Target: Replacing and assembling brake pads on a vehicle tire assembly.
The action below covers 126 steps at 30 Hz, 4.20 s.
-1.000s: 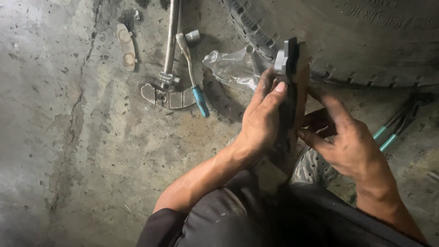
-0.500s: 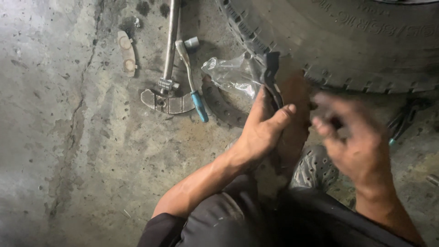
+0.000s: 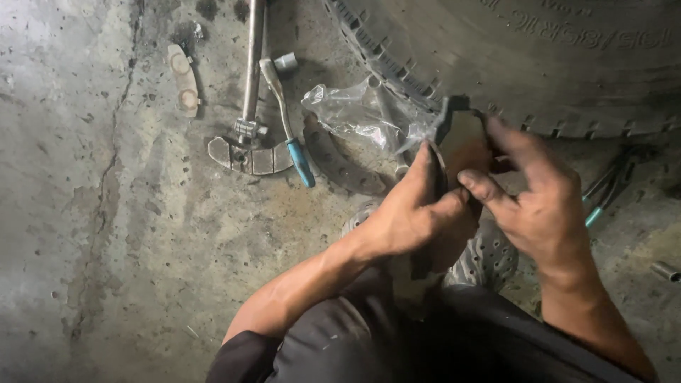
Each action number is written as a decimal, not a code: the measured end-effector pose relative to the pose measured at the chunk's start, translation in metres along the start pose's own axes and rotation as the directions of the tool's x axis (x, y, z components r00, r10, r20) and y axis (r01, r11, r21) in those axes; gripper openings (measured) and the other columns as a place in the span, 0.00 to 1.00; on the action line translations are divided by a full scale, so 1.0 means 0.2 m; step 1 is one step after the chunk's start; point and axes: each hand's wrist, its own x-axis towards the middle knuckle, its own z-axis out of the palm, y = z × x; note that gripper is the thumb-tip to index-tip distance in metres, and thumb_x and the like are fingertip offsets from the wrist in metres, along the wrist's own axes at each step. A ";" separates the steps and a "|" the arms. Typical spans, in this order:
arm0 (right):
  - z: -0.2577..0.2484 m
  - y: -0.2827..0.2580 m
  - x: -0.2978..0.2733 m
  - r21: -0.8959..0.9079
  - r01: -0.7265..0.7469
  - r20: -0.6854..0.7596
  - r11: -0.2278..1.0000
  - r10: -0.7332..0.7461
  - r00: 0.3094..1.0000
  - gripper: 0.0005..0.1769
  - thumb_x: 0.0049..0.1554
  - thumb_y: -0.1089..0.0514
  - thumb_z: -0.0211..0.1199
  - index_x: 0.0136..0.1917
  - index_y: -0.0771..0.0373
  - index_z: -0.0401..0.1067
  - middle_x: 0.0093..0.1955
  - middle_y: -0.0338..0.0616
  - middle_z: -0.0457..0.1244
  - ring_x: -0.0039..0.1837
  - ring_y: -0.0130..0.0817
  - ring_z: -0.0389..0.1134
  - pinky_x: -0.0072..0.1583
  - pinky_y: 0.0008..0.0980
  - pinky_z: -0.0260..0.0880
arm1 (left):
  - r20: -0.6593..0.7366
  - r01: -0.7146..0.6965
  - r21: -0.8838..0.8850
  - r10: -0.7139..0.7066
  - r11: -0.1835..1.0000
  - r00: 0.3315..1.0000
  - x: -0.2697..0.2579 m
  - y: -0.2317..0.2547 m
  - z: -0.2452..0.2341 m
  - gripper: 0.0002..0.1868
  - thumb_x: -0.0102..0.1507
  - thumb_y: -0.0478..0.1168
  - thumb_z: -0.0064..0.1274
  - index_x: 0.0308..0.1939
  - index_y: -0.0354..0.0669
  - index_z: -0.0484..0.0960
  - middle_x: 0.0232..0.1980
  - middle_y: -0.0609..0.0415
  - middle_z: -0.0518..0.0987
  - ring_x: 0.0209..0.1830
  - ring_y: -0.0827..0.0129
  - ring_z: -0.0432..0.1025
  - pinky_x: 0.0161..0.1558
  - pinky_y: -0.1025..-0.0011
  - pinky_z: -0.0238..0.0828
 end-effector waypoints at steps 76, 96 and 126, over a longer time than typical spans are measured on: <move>-0.05 0.02 -0.04 0.781 -0.334 0.388 0.527 0.010 0.922 0.43 0.59 0.65 0.56 0.84 0.65 0.46 0.83 0.54 0.51 0.81 0.41 0.57 0.77 0.43 0.62 | -0.055 -0.033 -0.633 -0.002 0.773 0.998 0.00 0.01 -0.02 0.27 0.76 0.38 0.38 0.78 0.34 0.54 0.70 0.43 0.68 0.70 0.60 0.64 0.75 0.60 0.59; -0.01 -0.02 -0.06 0.540 -0.144 0.303 0.829 -0.033 0.952 0.50 0.60 0.54 0.67 0.84 0.60 0.41 0.85 0.61 0.47 0.83 0.51 0.56 0.77 0.49 0.63 | -0.123 0.016 -0.273 -0.051 0.962 0.991 0.01 0.09 -0.01 0.37 0.66 0.36 0.54 0.75 0.36 0.52 0.59 0.40 0.71 0.54 0.52 0.73 0.52 0.52 0.78; 0.05 -0.16 -0.07 0.289 -0.273 0.316 0.918 0.178 0.932 0.32 0.62 0.33 0.45 0.53 0.65 0.70 0.29 0.39 0.66 0.27 0.30 0.69 0.30 0.31 0.70 | -0.089 -0.160 -0.545 0.133 0.823 0.987 0.01 0.16 -0.03 0.31 0.69 0.40 0.61 0.68 0.26 0.63 0.63 0.33 0.75 0.65 0.39 0.72 0.66 0.44 0.73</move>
